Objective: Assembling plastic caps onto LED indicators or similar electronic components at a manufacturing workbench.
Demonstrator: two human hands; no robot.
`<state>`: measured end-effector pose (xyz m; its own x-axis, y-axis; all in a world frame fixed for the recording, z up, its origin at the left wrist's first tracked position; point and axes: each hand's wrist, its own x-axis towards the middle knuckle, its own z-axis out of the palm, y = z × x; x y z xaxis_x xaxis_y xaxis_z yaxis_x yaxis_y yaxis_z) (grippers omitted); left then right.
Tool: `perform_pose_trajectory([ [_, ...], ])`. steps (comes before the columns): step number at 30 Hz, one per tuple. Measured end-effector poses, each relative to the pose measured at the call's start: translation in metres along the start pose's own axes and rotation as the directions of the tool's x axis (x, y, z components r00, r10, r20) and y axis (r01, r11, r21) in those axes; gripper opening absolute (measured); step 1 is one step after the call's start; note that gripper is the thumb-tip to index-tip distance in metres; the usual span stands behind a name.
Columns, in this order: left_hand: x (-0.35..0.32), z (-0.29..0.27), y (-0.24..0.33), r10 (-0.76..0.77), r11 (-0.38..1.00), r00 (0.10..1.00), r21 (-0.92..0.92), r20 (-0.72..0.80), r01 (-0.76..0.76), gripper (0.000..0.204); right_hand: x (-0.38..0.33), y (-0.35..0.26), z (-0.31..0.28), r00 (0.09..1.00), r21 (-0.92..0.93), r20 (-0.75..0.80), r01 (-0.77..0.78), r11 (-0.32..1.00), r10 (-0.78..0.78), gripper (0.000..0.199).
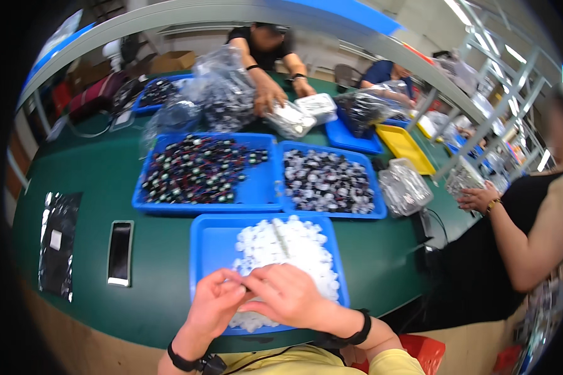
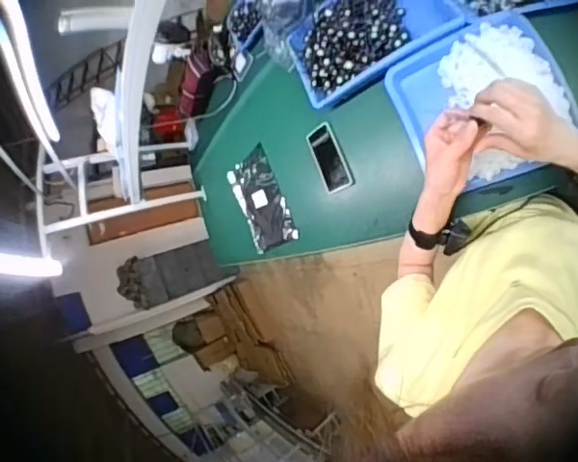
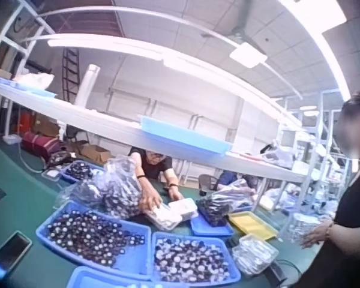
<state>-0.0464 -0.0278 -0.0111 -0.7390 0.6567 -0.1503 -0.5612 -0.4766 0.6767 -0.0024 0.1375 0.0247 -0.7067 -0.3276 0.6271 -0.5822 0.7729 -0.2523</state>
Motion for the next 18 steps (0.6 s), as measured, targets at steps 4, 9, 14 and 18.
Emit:
perform_pose_trajectory([
  [4,-0.008,0.002,-0.016,0.041,0.999,0.999,0.007,0.007,-0.041,0.013,-0.020,0.000,0.008,0.991,-0.024,-0.109,0.074,0.997,-0.076,0.030],
  [9,-0.013,-0.004,-0.029,0.095,0.927,0.995,0.367,-0.023,-0.080,0.007,-0.042,-0.008,-0.005,0.988,0.188,-0.154,0.030,0.982,0.000,0.025],
  [14,-0.024,0.006,-0.033,0.095,0.944,0.995,0.318,-0.003,-0.089,0.008,-0.056,-0.016,-0.009,0.991,0.285,-0.116,-0.025,0.958,0.061,0.023],
  [18,-0.029,0.017,-0.030,0.100,0.772,0.994,0.634,-0.044,-0.049,0.005,-0.068,-0.012,-0.005,0.992,0.309,-0.053,-0.094,0.946,0.116,0.021],
])
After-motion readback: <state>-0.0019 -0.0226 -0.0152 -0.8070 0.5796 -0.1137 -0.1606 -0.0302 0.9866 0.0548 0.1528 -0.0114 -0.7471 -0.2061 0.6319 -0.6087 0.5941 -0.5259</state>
